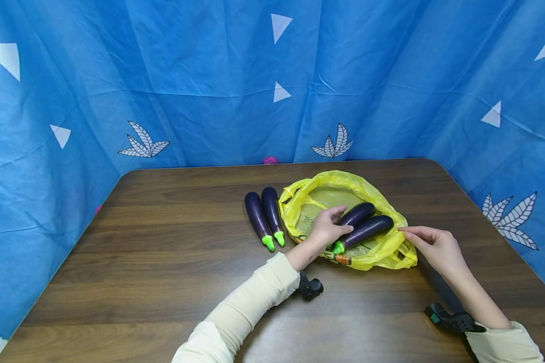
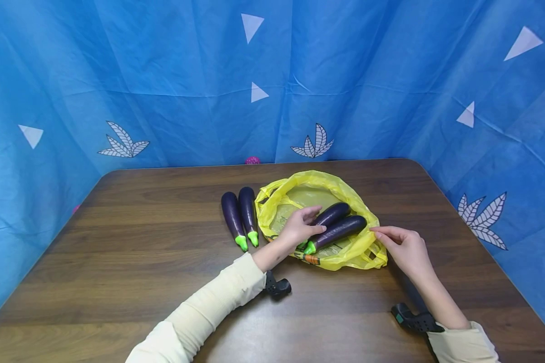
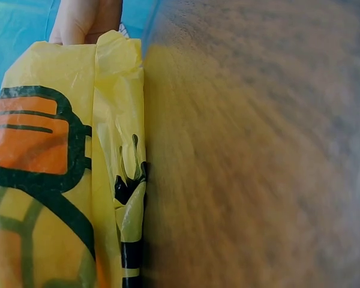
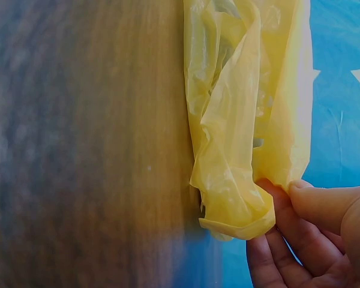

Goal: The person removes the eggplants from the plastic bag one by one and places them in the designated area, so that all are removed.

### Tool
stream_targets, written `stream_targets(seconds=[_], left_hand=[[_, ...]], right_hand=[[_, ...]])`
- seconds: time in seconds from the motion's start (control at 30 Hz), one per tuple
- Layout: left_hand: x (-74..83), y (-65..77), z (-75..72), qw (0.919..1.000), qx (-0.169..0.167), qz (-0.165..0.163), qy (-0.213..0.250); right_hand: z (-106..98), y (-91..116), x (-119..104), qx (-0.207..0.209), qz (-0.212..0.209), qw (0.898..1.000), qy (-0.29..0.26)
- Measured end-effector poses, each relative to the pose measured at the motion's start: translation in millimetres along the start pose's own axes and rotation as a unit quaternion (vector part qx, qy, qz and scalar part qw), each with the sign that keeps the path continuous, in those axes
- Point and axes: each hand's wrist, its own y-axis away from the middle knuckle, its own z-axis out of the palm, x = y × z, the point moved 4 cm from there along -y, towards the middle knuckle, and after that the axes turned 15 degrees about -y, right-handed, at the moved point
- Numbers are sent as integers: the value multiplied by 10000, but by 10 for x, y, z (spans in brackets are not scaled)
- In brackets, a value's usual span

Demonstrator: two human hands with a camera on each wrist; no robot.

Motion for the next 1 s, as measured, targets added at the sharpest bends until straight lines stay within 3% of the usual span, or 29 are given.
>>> stream_targets(seconds=[1.0], left_hand=[[-3,0,-15,9999,29,-54,-101]], right_hand=[[11,2,10,36,17,10000,-42]])
